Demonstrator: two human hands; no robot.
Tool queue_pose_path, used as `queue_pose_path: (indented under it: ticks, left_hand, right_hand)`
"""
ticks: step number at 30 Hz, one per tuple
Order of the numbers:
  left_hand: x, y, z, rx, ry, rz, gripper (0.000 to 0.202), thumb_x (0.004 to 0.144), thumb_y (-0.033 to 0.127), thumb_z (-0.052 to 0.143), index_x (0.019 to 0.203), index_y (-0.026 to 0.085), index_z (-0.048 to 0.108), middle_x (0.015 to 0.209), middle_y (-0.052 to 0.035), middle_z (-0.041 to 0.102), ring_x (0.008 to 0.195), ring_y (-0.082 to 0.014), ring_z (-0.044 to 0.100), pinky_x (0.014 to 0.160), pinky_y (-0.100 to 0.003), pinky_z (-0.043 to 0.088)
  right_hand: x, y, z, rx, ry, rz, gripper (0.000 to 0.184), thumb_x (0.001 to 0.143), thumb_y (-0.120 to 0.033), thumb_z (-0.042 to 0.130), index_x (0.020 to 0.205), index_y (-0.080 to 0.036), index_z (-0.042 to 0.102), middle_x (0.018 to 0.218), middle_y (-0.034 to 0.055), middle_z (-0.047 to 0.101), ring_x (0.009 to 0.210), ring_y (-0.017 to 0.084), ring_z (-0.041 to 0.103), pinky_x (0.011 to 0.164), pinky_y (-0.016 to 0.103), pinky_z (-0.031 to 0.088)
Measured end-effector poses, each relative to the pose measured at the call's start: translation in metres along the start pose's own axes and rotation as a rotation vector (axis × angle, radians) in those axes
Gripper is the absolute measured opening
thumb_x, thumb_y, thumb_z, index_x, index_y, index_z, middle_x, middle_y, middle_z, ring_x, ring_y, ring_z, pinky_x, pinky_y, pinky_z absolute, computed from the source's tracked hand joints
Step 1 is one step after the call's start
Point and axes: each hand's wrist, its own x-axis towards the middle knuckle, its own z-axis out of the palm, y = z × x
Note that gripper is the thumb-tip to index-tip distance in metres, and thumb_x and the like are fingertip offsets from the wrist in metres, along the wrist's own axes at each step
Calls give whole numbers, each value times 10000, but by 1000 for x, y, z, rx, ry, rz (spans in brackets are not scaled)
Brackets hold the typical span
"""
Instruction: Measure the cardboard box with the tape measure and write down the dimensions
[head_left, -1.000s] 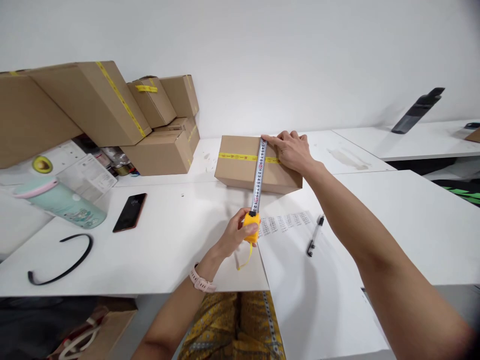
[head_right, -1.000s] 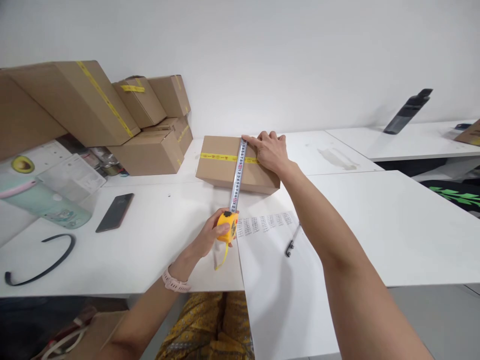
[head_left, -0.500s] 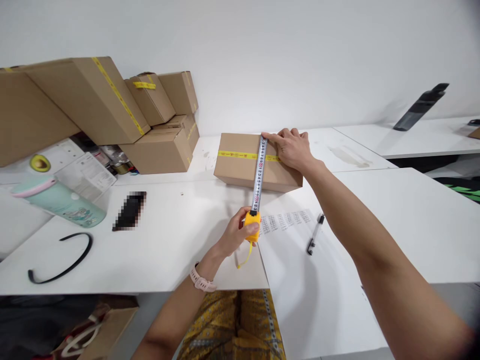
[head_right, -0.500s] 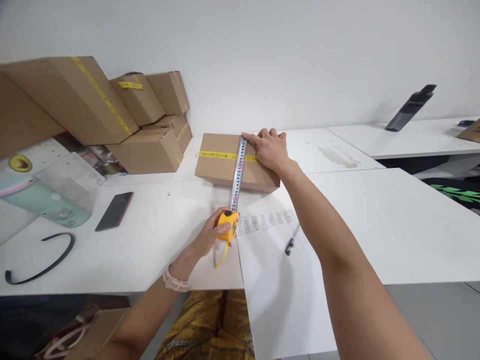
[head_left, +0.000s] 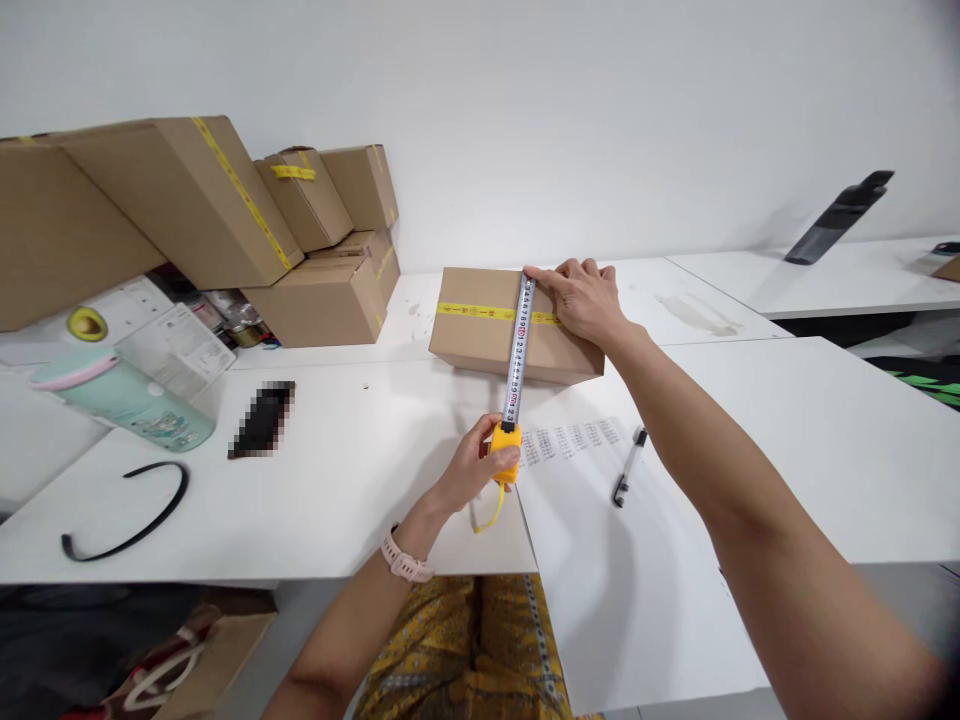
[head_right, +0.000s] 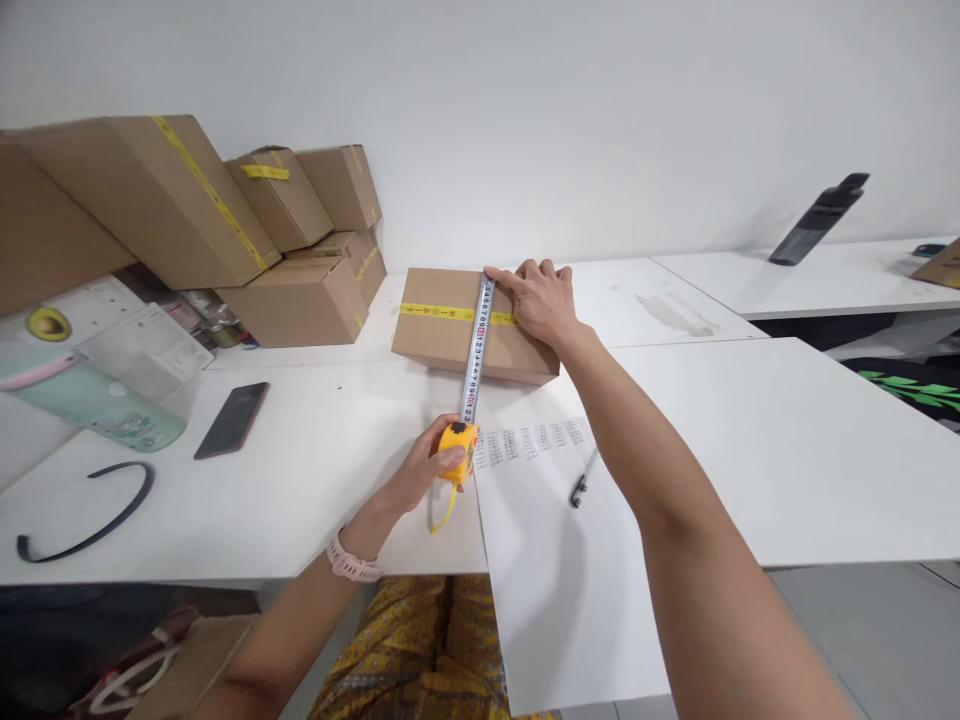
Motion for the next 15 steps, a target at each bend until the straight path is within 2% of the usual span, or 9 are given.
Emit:
queue_pose_path:
  ticks: [5,8,12,15]
  left_hand:
    - [-13,1,2,-62,39,17,548,748,482,784,1149,216,521,1037,-36,600,670,-119,622,498,-250,555]
    - [-26,2,4,-95,56,43,582,737,496,792,1175,228,518,1068,-47,600,680,-130,629,495,-258,562]
    - [-47,7,2,-33,90,114,606,737,504,796,1211,234,530,1119,-67,605,727,-139,626,522,-248,562]
    - [-65,8,-8,75,185,150,602,749,502,790,1227,233,544,1157,-81,614,788,-152,628,586,-254,571]
  right_hand:
    - [-7,-8,2,-60,66,22,562,1031,-453,210,1486,-275,488,1156,148,622,1051,336,462,901,505,325]
    - [-12,-12,3,-90,73,35,581,1011,-527,247,1393,-209,547,1179,163,623,1077,351,455,921,516,330]
    - [-13,-13,5,-99,87,29,555,1009,-518,244,1320,-198,574,1165,164,623,1067,350,465,928,524,327]
    - [-11,-10,5,-101,70,8,546,1018,-495,229,1332,-193,558,1172,166,618,1080,350,473,953,529,311]
